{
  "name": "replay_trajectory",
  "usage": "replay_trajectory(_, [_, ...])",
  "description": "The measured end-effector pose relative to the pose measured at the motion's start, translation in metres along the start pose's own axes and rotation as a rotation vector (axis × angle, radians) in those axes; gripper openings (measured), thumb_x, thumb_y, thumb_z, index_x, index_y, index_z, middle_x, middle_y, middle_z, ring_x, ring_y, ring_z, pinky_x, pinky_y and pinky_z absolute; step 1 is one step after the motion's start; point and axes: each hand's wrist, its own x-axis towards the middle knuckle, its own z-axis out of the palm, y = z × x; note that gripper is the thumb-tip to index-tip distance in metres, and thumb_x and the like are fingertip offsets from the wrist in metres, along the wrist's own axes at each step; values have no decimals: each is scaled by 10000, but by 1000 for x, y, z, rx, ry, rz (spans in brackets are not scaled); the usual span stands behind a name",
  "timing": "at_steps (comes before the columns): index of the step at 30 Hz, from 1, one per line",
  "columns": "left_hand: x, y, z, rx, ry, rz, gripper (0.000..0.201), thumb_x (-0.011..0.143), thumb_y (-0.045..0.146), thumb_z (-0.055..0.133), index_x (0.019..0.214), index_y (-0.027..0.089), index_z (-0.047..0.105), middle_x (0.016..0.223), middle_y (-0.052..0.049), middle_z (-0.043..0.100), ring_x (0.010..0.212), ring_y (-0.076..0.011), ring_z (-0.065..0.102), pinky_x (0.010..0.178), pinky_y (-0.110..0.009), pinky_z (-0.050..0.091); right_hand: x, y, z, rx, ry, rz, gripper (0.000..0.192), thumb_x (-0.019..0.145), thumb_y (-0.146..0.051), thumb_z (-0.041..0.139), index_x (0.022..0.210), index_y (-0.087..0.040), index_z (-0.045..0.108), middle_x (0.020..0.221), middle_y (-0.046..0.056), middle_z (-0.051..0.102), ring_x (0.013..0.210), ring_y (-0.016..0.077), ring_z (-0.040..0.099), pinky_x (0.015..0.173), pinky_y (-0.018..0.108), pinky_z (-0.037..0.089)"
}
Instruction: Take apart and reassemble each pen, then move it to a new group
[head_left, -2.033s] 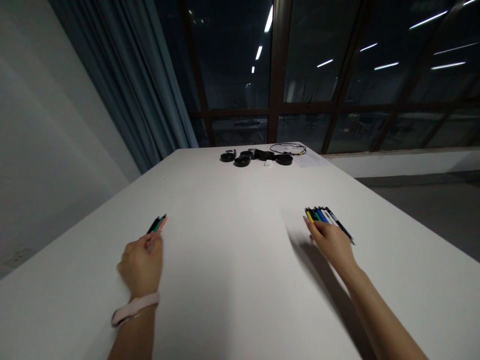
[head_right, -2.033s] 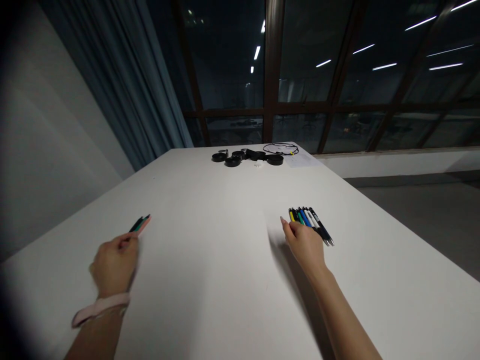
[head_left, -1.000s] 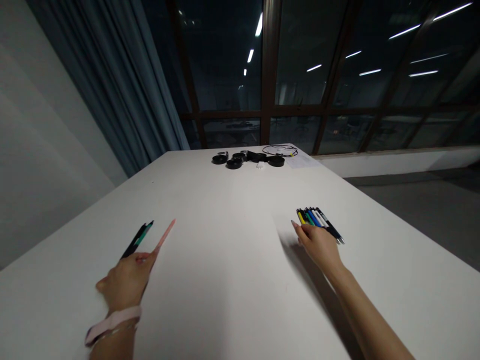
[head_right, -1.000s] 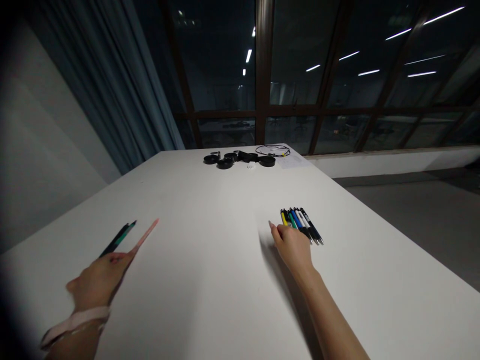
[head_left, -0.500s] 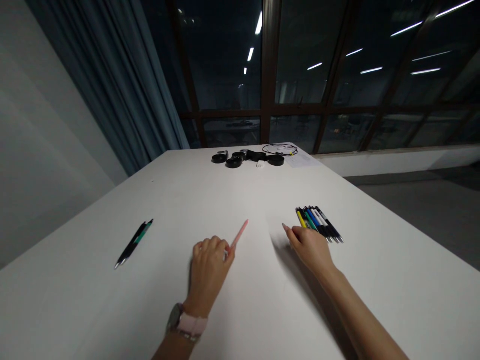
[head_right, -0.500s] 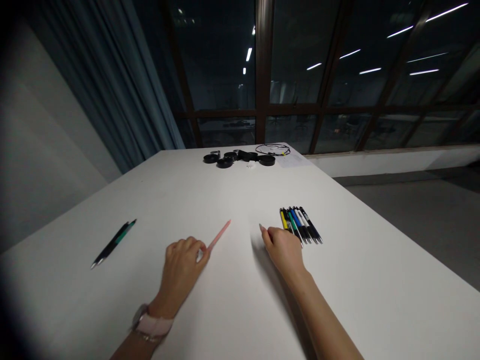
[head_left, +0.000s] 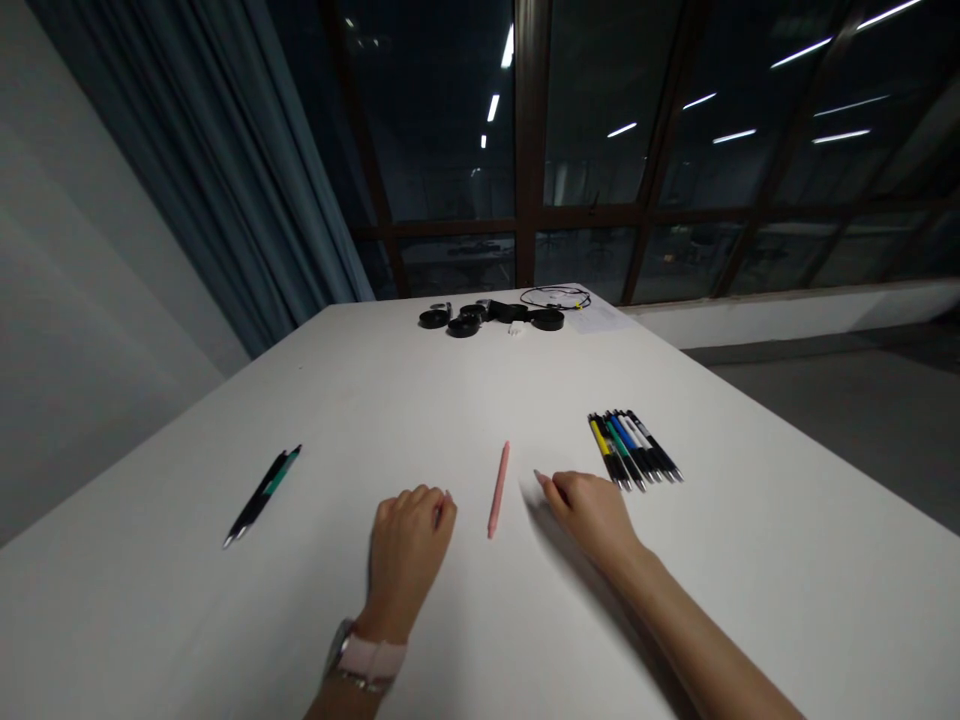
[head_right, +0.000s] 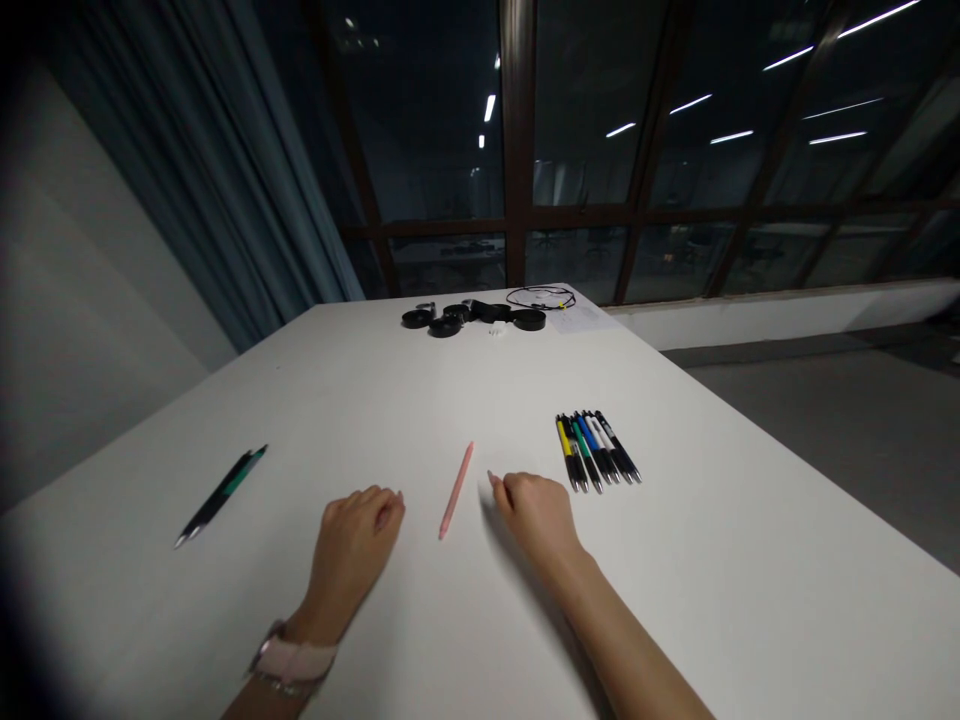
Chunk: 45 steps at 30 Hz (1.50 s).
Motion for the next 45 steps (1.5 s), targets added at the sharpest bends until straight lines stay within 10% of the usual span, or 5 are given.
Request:
replay_trajectory(7, [5,-29,-10,-2,29,-139,329,917,262,356,629,220,510,631,-12,600,638,-190,562,700,-331,322,-9,-23,9,11,-104,-122,465,1017,-328,386,735,-195,730,764,72,768,687,191,707,567,283,319])
replay_trajectory(18, [4,-25,-9,-25,30,-111,326,912,274,358,618,225,490,622,-9,588,637,-188,550,711,-333,323,-10,-41,21,-12,-172,-111,579,992,-529,377,813,-146,774,768,139,766,730,256,733,614,290,419])
replay_trajectory(32, [4,-16,-9,-116,23,-94,335,914,275,367,604,225,484,611,-2,574,621,-182,529,716,-332,330,-7,-38,17,73,-114,-31,459,1009,-320,349,818,-164,736,829,119,769,730,218,712,603,275,390])
replay_trajectory(38, [4,-10,-8,-336,23,-115,362,905,333,403,584,226,530,602,-2,570,631,-182,528,724,-330,368,-4,-35,26,730,-119,34,516,994,-486,343,661,-188,602,608,18,638,584,140,574,567,240,358])
replay_trajectory(45, [5,17,4,-1245,-243,-306,438,792,571,574,900,187,755,840,-63,724,835,-229,624,805,-337,472,-5,-47,42,1559,-466,77,633,725,-814,532,553,-208,481,439,-72,412,398,74,327,423,236,223])
